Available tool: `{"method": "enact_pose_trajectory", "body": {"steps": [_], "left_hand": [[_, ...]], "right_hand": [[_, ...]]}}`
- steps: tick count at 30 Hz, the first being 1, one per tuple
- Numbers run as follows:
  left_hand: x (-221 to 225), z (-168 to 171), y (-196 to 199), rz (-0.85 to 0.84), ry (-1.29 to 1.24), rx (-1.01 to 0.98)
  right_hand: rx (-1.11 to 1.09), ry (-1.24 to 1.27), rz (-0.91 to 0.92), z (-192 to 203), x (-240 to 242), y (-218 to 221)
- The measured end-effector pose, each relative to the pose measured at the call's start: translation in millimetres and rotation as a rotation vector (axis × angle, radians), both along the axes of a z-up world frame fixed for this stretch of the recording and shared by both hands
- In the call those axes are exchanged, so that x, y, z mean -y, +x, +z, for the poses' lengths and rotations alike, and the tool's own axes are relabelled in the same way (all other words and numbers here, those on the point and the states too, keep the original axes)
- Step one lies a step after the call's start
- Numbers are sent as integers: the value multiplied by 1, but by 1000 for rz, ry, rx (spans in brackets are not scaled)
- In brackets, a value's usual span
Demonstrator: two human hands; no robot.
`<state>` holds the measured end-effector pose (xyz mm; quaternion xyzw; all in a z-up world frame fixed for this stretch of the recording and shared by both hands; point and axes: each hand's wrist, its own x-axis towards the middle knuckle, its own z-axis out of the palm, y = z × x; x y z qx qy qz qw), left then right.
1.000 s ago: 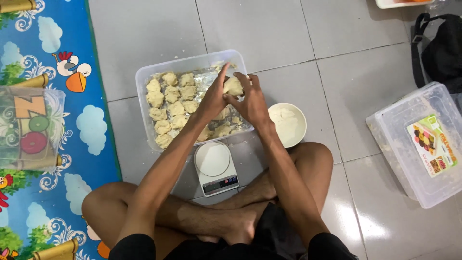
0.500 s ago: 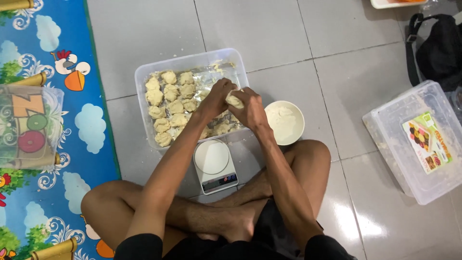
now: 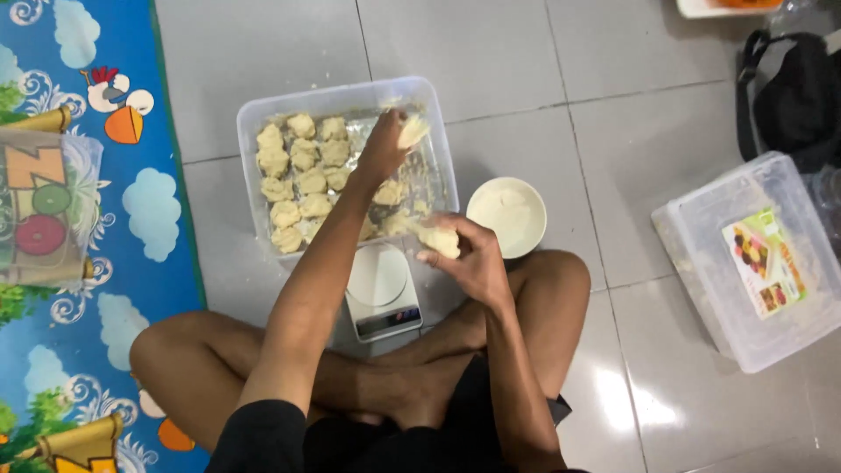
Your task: A person sitting on the floor is portioning dough by weighing individual pieces on a digital scale and adjusting their mass.
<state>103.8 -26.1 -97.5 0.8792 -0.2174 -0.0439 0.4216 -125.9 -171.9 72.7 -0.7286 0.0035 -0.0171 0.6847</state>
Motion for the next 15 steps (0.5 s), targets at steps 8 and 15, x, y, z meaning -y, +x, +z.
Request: {"method": "enact_pose_trajectory", "body": {"steps": [8,15], "left_hand": [[35,-41,-16,88,94,-167],[-52,60,-161,37,-568,-224]], "right_hand": [[-121,226,-40,-56,3,-39],[-8,-202,34,-93,-16,-64]]}}
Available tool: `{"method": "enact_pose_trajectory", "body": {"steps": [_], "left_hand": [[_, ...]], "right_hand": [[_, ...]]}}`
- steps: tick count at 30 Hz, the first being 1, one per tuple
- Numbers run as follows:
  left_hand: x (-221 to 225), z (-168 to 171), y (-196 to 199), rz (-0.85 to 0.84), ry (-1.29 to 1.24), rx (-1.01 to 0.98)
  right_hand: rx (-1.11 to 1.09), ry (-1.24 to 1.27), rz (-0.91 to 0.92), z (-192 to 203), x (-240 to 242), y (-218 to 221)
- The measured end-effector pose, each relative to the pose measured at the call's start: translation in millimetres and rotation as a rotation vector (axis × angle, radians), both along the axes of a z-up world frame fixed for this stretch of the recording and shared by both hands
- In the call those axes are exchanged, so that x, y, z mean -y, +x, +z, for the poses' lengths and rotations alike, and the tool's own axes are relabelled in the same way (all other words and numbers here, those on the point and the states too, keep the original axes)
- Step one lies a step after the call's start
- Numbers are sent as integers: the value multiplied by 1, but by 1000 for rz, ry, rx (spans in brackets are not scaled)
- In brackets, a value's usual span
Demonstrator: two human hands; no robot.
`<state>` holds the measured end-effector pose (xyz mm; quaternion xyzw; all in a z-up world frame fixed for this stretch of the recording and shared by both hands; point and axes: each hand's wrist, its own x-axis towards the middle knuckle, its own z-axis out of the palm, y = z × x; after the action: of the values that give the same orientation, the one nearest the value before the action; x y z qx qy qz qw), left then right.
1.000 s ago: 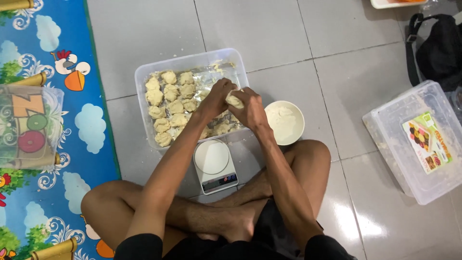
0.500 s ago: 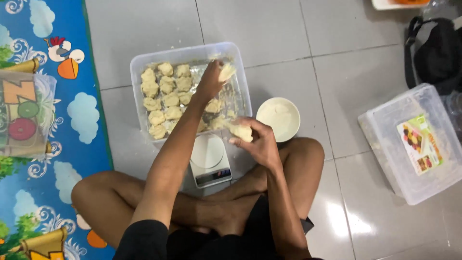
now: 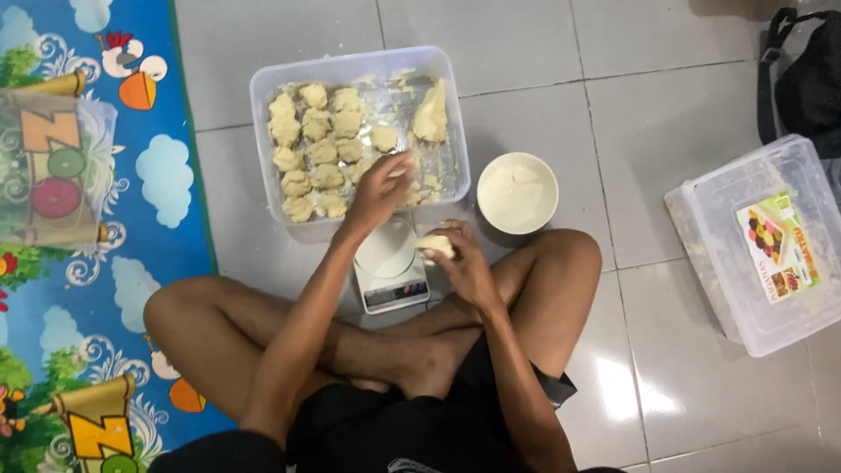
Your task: A person sitting on the floor is portioning dough by weighing individual pieces on a digital scale and adjusting their mass.
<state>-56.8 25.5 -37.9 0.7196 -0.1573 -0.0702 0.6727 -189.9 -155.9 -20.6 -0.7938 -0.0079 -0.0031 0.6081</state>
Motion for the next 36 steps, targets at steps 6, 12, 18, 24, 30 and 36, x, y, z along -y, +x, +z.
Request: {"method": "enact_pose_trajectory", "body": {"steps": [6,12,18,24,30,36], "left_hand": [[-112,-43,-101,456,-155,-206],[-129,-35,-131,598,-224,-274],[-116,-43,-112,632,-241,-442],[-111,-43,-114,612,-205,-429],[-109,-36,-119,611,-51,-351],[-94,-14,-125,520,250,-111]], "right_hand": [[-192,-202,187,16,-58,-3],[-47,-417,97,-45,-84,10],[-81,-352,-45,-7,-66,0],[-209,-270,-155,-64,-1,-25],[-201,-227,-161,-80,-22,-11],[-125,-191,-126,-85,-31,-6]]}}
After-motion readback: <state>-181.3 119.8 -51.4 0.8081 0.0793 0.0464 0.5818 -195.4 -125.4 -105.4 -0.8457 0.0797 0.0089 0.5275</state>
